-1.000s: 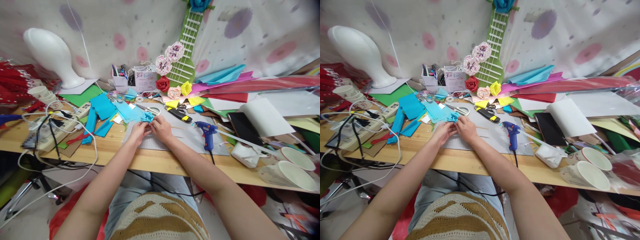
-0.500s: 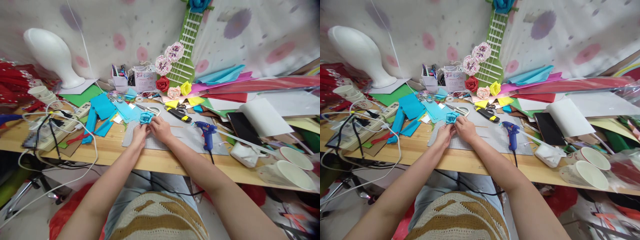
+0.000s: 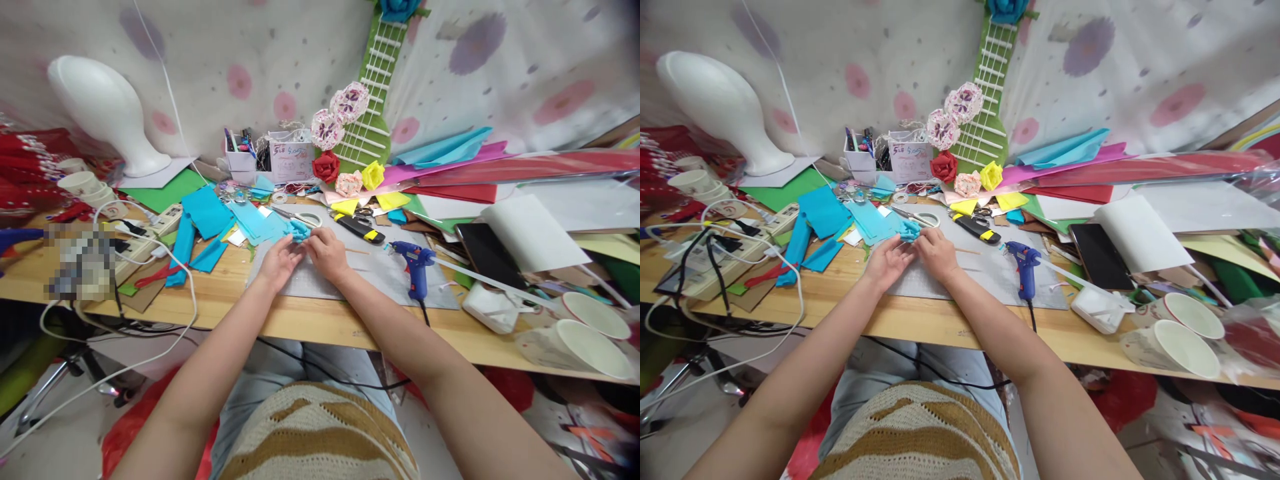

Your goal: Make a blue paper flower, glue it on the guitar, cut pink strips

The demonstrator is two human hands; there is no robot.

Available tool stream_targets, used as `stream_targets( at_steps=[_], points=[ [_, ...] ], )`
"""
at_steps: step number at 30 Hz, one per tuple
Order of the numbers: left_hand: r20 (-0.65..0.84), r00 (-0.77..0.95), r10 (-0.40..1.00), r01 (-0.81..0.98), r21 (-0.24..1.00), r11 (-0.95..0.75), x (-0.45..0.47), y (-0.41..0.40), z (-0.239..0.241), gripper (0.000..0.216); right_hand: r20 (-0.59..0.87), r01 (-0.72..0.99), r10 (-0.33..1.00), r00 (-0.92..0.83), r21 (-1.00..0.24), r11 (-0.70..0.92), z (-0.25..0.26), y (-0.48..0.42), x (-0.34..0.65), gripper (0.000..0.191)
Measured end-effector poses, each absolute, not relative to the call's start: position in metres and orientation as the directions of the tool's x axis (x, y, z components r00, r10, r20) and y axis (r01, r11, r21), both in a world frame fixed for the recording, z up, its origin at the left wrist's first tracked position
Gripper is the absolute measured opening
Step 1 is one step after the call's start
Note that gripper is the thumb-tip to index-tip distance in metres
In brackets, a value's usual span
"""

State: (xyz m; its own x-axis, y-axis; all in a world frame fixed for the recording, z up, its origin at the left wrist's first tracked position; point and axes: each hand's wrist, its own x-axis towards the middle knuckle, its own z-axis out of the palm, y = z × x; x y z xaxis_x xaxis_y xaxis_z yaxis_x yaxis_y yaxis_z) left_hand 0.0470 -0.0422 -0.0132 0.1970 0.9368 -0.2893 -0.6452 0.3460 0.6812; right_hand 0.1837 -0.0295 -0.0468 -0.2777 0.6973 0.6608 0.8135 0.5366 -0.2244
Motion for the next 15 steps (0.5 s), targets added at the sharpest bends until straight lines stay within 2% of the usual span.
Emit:
stream_targets(
  at_steps=[3,7,10,15],
  points=[
    [-0.33,0.179,0.927,-0.643,0.674,0.364,0.044,-0.033,-0.011,0.013,0.65,0.794,0.698,-0.301,-0.236,0.561,-0.047,-0.03,0.183,0.028],
    [-0.375,0.14,0.917,-0.588,0.713,0.381,0.044,-0.022,-0.014,0.007,0.646,0.766,0.685,-0.335,-0.237,0.598,-0.048,-0.029,0.181,0.023],
    [-0.365,0.097,0.926,-0.602,0.72,0.346,0.042,-0.018,-0.016,0.003,0.662,0.767,0.67,-0.336,-0.22,0.602,-0.048,-0.029,0.182,0.023],
    [-0.33,0.09,0.94,-0.61,0.727,0.314,0.031,-0.017,-0.013,0.01,0.662,0.776,0.681,-0.314,-0.235,0.586,-0.044,-0.026,0.189,0.023]
  ],
)
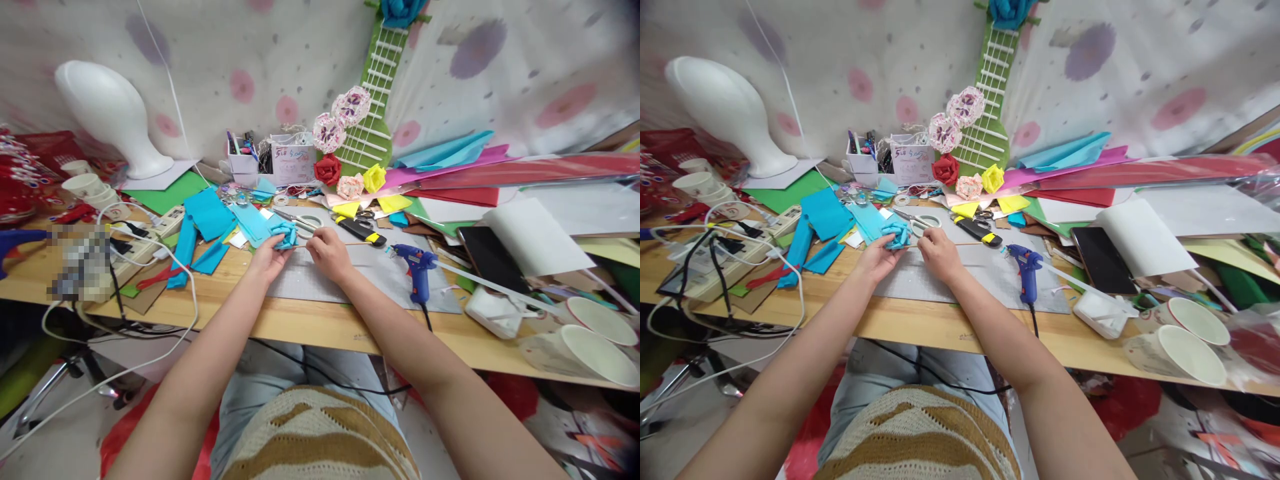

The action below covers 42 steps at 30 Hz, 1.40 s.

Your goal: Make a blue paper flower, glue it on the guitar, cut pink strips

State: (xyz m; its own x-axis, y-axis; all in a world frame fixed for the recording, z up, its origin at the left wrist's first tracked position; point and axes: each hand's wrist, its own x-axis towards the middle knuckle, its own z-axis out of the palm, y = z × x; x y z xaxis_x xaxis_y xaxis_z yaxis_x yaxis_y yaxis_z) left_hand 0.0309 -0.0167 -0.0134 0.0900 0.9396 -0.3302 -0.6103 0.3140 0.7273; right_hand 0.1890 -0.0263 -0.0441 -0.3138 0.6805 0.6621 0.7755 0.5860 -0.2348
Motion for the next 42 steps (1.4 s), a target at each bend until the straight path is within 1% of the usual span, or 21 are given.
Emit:
stream_targets(
  at_steps=[2,5,7,9,11,14,16,18,20,22,24,27,31,33,36,39,42],
  points=[
    [-0.29,0.097,0.952,-0.597,0.748,0.289,0.023,-0.016,-0.013,0.012,0.653,0.771,0.692,-0.308,-0.254,0.583,-0.043,-0.026,0.192,0.022],
    [-0.25,0.036,0.967,-0.572,0.788,0.225,0.009,-0.014,-0.015,0.01,0.661,0.761,0.69,-0.294,-0.275,0.588,-0.042,-0.025,0.197,0.02],
    [-0.229,0.0,0.973,-0.537,0.821,0.193,-0.001,-0.013,-0.017,0.008,0.678,0.773,0.697,-0.236,-0.303,0.557,-0.043,-0.023,0.201,0.018],
    [-0.195,0.034,0.98,-0.503,0.844,0.186,-0.009,-0.014,-0.02,0.008,0.689,0.798,0.71,-0.146,-0.342,0.497,-0.044,-0.021,0.203,0.016],
    [-0.166,0.108,0.98,-0.475,0.857,0.197,-0.012,-0.017,-0.022,0.011,0.69,0.817,0.72,-0.078,-0.37,0.442,-0.044,-0.019,0.205,0.014],
    [-0.161,0.18,0.97,-0.384,0.897,0.22,-0.01,-0.024,-0.023,0.019,0.681,0.786,0.732,-0.027,-0.438,0.437,-0.042,-0.019,0.203,0.031],
    [-0.176,0.196,0.965,-0.276,0.934,0.226,-0.005,-0.027,-0.023,0.028,0.639,0.664,0.769,-0.018,-0.567,0.487,-0.04,-0.022,0.2,0.037],
    [-0.184,0.194,0.964,-0.135,0.968,0.211,0.002,-0.03,-0.023,0.037,0.542,0.445,0.838,-0.067,-0.735,0.511,-0.04,-0.026,0.196,0.041],
    [-0.161,0.164,0.973,0.026,0.987,0.159,0.008,-0.031,-0.022,0.044,0.423,0.236,0.891,-0.163,-0.86,0.452,-0.042,-0.028,0.192,0.047],
    [-0.093,0.133,0.987,0.149,0.986,0.073,0.015,-0.032,-0.021,0.046,0.335,0.138,0.911,-0.239,-0.918,0.373,-0.045,-0.029,0.19,0.053],
    [-0.027,0.124,0.992,0.207,0.978,0.0,0.021,-0.033,-0.02,0.046,0.293,0.134,0.92,-0.26,-0.933,0.335,-0.048,-0.029,0.189,0.055],
    [0.018,0.13,0.991,0.223,0.974,-0.047,0.026,-0.034,-0.018,0.048,0.289,0.165,0.93,-0.227,-0.93,0.329,-0.051,-0.026,0.19,0.053],
    [-0.011,0.183,0.983,0.112,0.994,-0.009,0.027,-0.032,-0.021,0.048,0.281,0.154,0.947,-0.155,-0.94,0.304,-0.049,-0.024,0.191,0.054],
    [-0.023,0.195,0.98,0.084,0.996,0.007,0.027,-0.031,-0.023,0.046,0.269,0.143,0.953,-0.14,-0.947,0.288,-0.049,-0.023,0.19,0.055],
    [0.013,0.2,0.98,0.153,0.987,-0.044,0.026,-0.029,-0.025,0.046,0.252,0.141,0.956,-0.148,-0.952,0.273,-0.05,-0.023,0.19,0.057],
    [0.097,0.206,0.974,0.259,0.954,-0.15,0.027,-0.029,-0.026,0.043,0.241,0.151,0.956,-0.17,-0.952,0.267,-0.051,-0.024,0.19,0.059],
    [0.162,0.216,0.963,0.328,0.917,-0.227,0.027,-0.03,-0.027,0.041,0.238,0.149,0.949,-0.207,-0.951,0.271,-0.048,-0.026,0.191,0.061]
  ],
)
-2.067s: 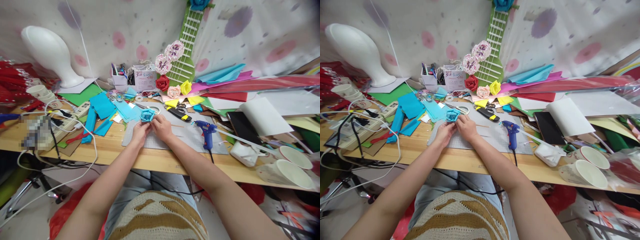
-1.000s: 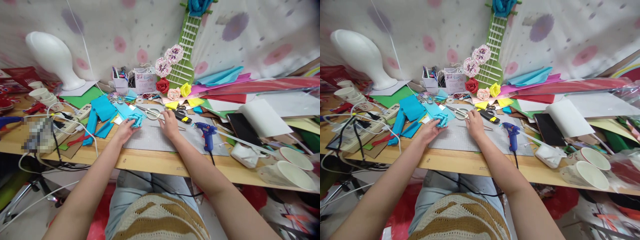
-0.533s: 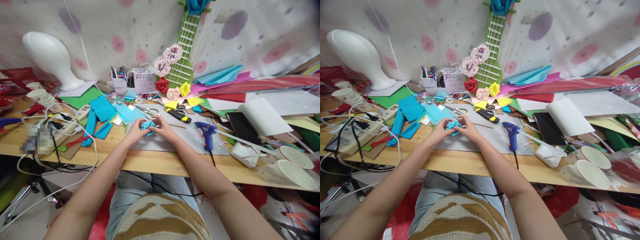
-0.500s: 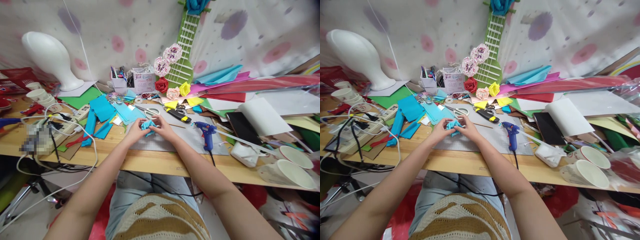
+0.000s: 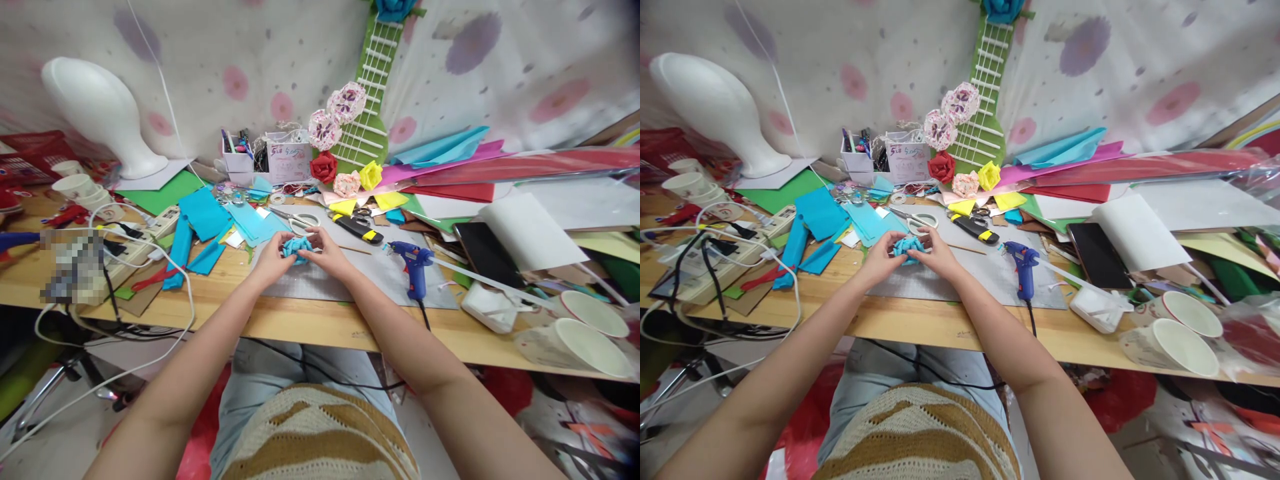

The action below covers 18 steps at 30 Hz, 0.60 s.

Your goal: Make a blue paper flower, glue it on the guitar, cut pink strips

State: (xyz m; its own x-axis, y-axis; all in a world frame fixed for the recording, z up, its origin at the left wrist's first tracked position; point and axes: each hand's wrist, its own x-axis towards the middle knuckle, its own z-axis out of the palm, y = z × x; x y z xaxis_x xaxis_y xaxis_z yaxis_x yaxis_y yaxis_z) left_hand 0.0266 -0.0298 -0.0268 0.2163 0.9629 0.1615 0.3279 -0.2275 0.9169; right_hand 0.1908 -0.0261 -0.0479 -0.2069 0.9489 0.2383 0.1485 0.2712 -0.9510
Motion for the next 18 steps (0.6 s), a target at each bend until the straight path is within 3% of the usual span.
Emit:
stream_targets(
  at_steps=[9,13,18],
  points=[
    [0.242,0.379,0.893,0.497,0.762,-0.416,0.015,-0.033,-0.016,0.06,0.295,0.046,0.927,-0.233,-0.948,0.313,-0.029,-0.026,0.201,0.042],
    [0.25,0.376,0.892,0.423,0.81,-0.405,0.018,-0.031,-0.014,0.062,0.282,0.026,0.913,-0.296,-0.953,0.303,-0.031,-0.026,0.2,0.044],
    [0.216,0.245,0.945,0.248,0.928,-0.277,0.024,-0.028,-0.02,0.058,0.286,0.019,0.91,-0.301,-0.952,0.306,-0.033,-0.025,0.2,0.044]
  ],
)
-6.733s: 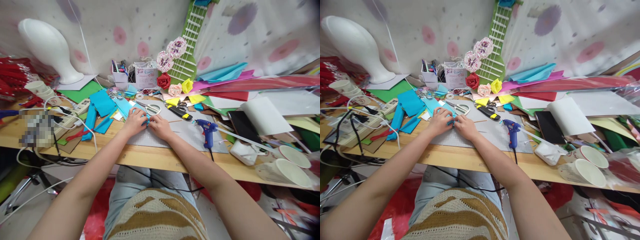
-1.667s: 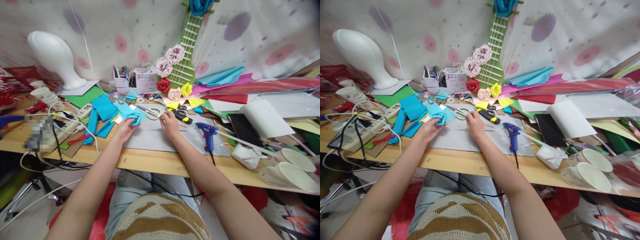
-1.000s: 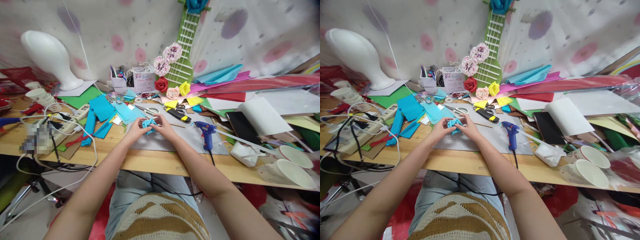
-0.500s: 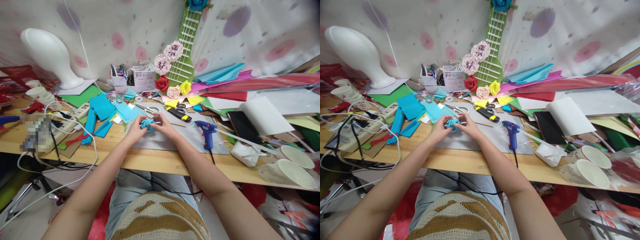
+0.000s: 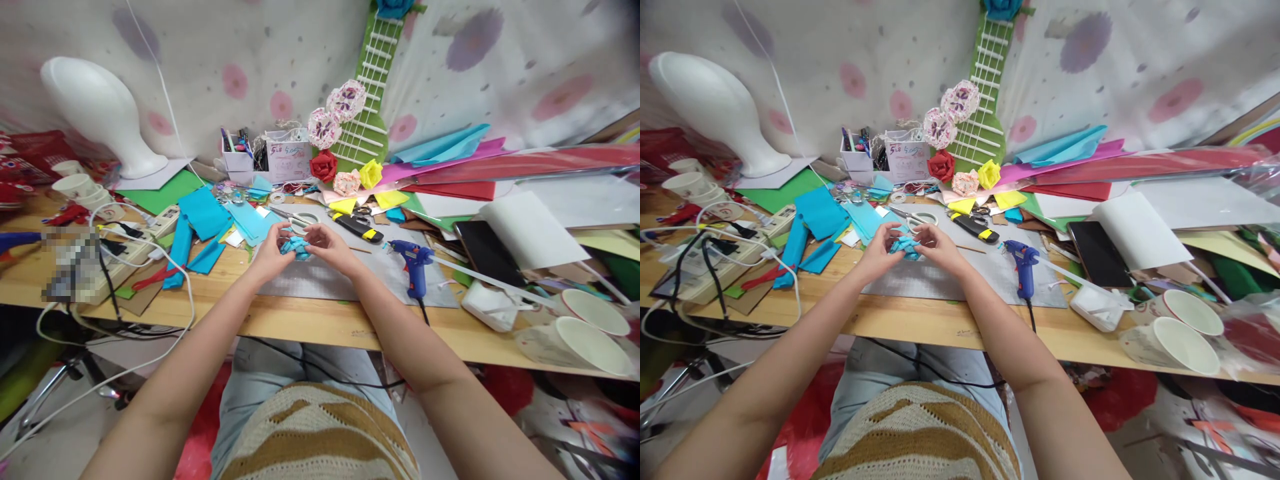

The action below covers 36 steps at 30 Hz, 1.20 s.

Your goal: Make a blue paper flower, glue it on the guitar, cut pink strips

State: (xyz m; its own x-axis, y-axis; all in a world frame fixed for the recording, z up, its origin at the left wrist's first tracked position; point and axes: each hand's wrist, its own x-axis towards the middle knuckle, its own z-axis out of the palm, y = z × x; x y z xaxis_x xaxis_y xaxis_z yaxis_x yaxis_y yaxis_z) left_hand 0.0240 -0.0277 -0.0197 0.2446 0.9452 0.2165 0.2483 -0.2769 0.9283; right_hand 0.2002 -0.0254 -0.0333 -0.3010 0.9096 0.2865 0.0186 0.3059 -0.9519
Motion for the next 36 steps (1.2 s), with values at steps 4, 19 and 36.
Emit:
stream_targets(
  at_steps=[4,19,36],
  points=[
    [0.132,0.215,0.968,0.125,0.979,-0.162,0.028,-0.028,-0.02,0.056,0.276,0.013,0.918,-0.285,-0.957,0.291,-0.033,-0.024,0.2,0.042],
    [-0.167,0.238,0.957,-0.11,0.974,0.198,0.027,-0.028,-0.019,0.05,0.373,0.046,0.911,-0.178,-0.921,0.386,-0.028,-0.024,0.204,0.036],
    [-0.137,0.136,0.981,-0.077,0.986,0.148,0.039,-0.033,-0.014,0.053,0.381,0.157,0.916,-0.128,-0.904,0.398,-0.022,-0.029,0.204,0.032]
  ],
)
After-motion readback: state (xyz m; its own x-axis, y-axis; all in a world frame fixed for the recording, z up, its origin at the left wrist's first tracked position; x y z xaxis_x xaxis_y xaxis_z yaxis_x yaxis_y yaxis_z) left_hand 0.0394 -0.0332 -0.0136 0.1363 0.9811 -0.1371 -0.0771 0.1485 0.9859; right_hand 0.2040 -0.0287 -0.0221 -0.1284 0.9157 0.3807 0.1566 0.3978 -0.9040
